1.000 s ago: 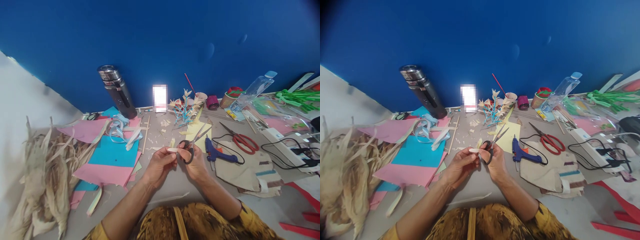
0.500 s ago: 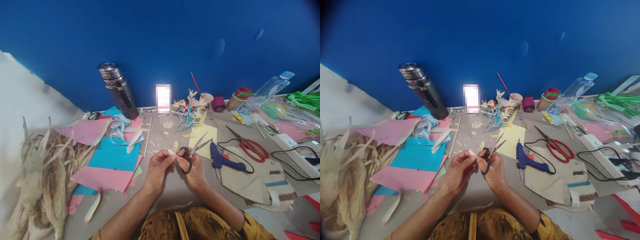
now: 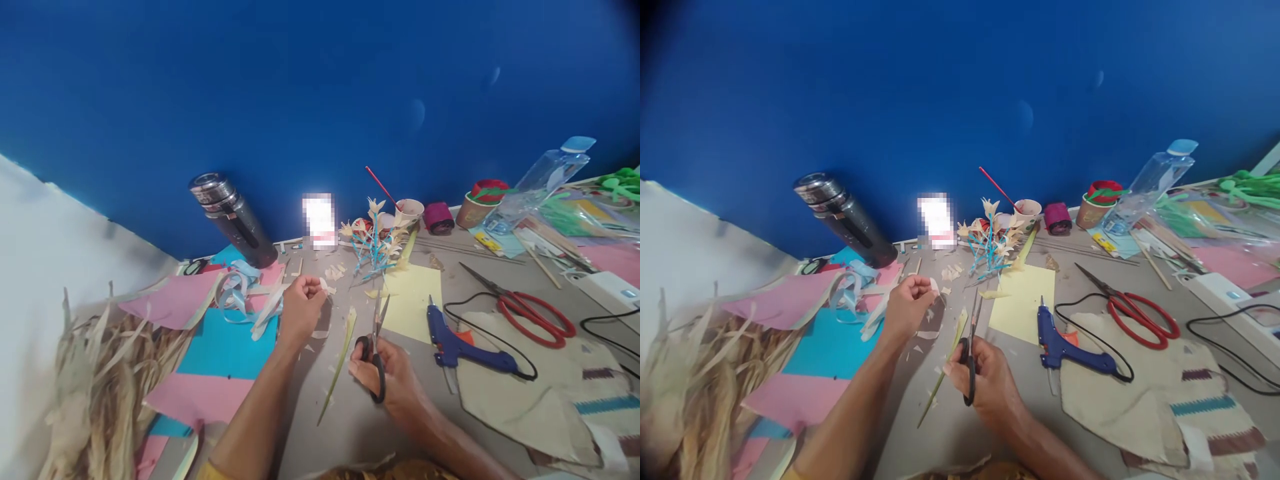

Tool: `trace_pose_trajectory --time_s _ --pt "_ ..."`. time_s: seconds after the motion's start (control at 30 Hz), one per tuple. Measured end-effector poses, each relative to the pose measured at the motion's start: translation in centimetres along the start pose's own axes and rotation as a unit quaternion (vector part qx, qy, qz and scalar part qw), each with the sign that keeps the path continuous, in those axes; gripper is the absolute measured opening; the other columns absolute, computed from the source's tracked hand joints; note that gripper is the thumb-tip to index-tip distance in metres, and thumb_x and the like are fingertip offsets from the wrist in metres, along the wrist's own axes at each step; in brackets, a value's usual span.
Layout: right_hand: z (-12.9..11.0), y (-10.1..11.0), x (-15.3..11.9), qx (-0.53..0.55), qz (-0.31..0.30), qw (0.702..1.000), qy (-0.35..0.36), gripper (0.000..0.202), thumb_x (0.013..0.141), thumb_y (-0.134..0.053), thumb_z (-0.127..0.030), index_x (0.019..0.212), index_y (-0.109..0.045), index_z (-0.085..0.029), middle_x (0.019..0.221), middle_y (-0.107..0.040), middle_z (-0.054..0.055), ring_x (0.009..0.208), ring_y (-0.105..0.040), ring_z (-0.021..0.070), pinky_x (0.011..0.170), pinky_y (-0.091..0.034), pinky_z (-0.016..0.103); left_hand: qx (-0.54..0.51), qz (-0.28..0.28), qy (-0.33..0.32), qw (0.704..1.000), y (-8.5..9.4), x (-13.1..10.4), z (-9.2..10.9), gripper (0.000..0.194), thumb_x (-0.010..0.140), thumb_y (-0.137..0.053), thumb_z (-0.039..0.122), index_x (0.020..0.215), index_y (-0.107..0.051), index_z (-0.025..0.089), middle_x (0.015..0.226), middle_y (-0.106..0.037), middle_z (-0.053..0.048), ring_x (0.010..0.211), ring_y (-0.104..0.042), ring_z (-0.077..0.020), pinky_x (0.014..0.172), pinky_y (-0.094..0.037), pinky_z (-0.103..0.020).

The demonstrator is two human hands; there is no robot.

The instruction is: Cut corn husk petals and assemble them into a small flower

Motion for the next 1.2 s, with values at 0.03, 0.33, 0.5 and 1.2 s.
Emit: trace_pose_trajectory --time_s 0.03,0.33,0.5,1.2 --pt "0.0 0.0 0.0 0.005 0.0 1.0 -0.006 0.03 0.063 -0.074 -0.041 0.07 -0.057 -0.017 0.061 -0.048 -0.002 0.056 -0.04 0.0115 0.052 -0.033 0.023 0.017 0.004 -0.011 1.0 -0.4 0.8 -0.1 0.02 0.068 -0.067 0.023 0.087 -0.062 0.017 0.072 -0.068 -0.001 0.064 -0.061 -0.0144 0.062 -0.045 -0.025" --pt "0.2 -0.2 0.3 0.016 -0.034 0.998 -0.048 0.03 0.064 -0.07 -0.043 0.069 -0.055 -0.017 0.058 -0.043 -0.005 0.054 -0.035 0.01 0.052 -0.029 0.023 0.109 -0.011 -0.018 0.994 -1.9 4.3 -1.4 0.019 0.075 -0.06 0.02 0.093 -0.067 0.016 0.084 -0.073 -0.007 0.072 -0.066 -0.0186 0.069 -0.048 -0.03" --pt "-0.2 -0.2 0.2 0.009 -0.037 0.998 -0.047 0.031 0.066 -0.069 -0.044 0.069 -0.053 -0.018 0.057 -0.041 -0.005 0.053 -0.032 0.009 0.051 -0.027 0.023 0.246 0.017 -0.041 0.968 0.7 3.9 -0.3 0.012 0.078 -0.059 0.02 0.086 -0.068 0.019 0.082 -0.072 -0.006 0.076 -0.064 -0.0204 0.072 -0.045 -0.032" --pt "-0.8 0.0 -0.2 -0.007 -0.043 0.998 -0.033 0.034 0.069 -0.07 -0.048 0.068 -0.052 -0.019 0.057 -0.043 -0.005 0.053 -0.033 0.0093 0.049 -0.029 0.023 0.358 -0.146 -0.131 0.913 -0.5 0.2 1.5 0.013 0.079 -0.056 0.017 0.077 -0.068 0.022 0.084 -0.067 -0.005 0.082 -0.06 -0.0219 0.076 -0.043 -0.032"
Point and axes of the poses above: each hand's wrist, its own x-axis towards the middle knuckle, its own y-axis out of the back of the hand, z = x × y, the point moved 8 cm from there along x, towards the middle knuckle
